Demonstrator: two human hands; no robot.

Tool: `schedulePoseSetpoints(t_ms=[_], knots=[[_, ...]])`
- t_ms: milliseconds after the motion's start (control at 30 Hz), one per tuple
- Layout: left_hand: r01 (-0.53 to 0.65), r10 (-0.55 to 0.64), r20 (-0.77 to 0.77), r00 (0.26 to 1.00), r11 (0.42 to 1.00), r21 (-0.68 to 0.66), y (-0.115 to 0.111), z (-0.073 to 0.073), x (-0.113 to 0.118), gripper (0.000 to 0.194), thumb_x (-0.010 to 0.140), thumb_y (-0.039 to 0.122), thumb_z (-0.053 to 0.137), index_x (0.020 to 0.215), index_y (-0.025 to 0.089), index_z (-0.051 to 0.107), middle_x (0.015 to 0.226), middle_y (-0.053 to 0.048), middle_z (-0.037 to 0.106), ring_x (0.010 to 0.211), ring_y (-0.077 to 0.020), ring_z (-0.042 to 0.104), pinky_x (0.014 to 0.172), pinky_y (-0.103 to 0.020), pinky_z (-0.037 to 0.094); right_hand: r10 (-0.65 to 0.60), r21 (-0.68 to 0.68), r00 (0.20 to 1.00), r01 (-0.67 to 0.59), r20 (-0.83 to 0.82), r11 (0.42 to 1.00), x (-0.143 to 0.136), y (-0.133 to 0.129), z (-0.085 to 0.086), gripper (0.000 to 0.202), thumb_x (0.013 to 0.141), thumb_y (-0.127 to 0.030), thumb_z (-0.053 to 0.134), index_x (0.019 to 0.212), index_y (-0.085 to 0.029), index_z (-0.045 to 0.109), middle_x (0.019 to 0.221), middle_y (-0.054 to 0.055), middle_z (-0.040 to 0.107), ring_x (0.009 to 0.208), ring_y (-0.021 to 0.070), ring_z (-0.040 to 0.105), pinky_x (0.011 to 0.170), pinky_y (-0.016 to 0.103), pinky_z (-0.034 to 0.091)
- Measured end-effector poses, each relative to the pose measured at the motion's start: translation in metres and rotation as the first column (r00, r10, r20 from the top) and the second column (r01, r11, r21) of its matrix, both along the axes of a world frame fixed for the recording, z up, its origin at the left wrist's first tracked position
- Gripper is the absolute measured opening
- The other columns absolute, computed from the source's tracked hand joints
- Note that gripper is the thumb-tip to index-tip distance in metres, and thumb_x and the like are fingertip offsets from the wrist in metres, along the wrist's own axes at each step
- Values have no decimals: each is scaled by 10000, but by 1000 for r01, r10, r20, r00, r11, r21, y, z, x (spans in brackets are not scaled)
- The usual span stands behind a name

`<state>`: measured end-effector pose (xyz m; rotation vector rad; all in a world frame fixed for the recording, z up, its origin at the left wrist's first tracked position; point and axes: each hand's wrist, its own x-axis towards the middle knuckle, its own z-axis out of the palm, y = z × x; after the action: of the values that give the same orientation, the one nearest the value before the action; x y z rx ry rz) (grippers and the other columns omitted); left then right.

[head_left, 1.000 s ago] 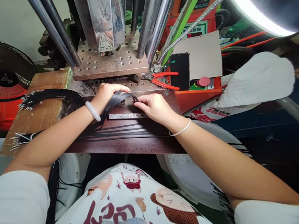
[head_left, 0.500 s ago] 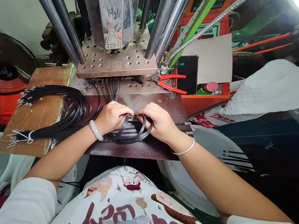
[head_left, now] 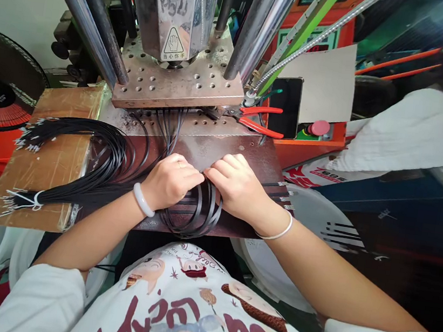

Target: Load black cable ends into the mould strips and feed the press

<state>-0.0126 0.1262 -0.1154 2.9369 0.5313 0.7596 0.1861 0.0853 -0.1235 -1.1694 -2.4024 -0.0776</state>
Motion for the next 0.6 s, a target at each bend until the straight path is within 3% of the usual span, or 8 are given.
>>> schedulePoseSetpoints(t_ms=[133, 267, 367, 467, 600], knots=[[-68, 69, 10, 998, 995, -77, -1, -6, -5, 303, 956, 138, 364, 995, 149, 665, 959, -86, 705, 828, -154, 672, 766, -268, 520, 40, -68, 991, -49, -125, 996, 4, 0, -2, 224, 914, -150, 418, 822, -192, 618, 717, 65, 572, 708, 210, 456, 654, 356, 328], [-160, 178, 92, 980, 971, -175, 2, -5, -10, 262, 935, 118, 411, 915, 149, 670, 969, -89, 677, 852, -154, 663, 779, -251, 529, -26, -183, 920, -49, -390, 982, 16, 3, -5, 169, 934, -219, 461, 892, -202, 624, 797, 59, 657, 755, 192, 561, 725, 347, 423], [-127, 204, 239, 949, 944, -303, 7, -1, -12, 219, 911, 91, 457, 906, 158, 665, 904, -65, 689, 845, -147, 657, 780, -242, 523, -62, -174, 925, -4, -375, 985, 20, 4, -6, 184, 934, -233, 470, 842, -203, 626, 777, 59, 669, 739, 192, 570, 740, 357, 424], [-108, 216, 236, 947, 911, -398, 10, 1, -14, 179, 879, 78, 507, 856, 156, 666, 844, -49, 694, 791, -145, 652, 747, -239, 511, -43, -138, 949, -1, -313, 990, 19, 4, -7, 216, 929, -212, 453, 828, -190, 643, 738, 62, 662, 707, 191, 552, 726, 362, 410], [-78, 212, 276, 937, 901, -427, 10, 0, -14, 140, 870, 104, 558, 823, 158, 678, 808, -32, 706, 752, -136, 660, 728, -223, 502, -57, -161, 941, 3, -332, 987, 21, 4, -7, 189, 911, -212, 510, 828, -195, 678, 741, 58, 680, 733, 197, 569, 742, 368, 417]])
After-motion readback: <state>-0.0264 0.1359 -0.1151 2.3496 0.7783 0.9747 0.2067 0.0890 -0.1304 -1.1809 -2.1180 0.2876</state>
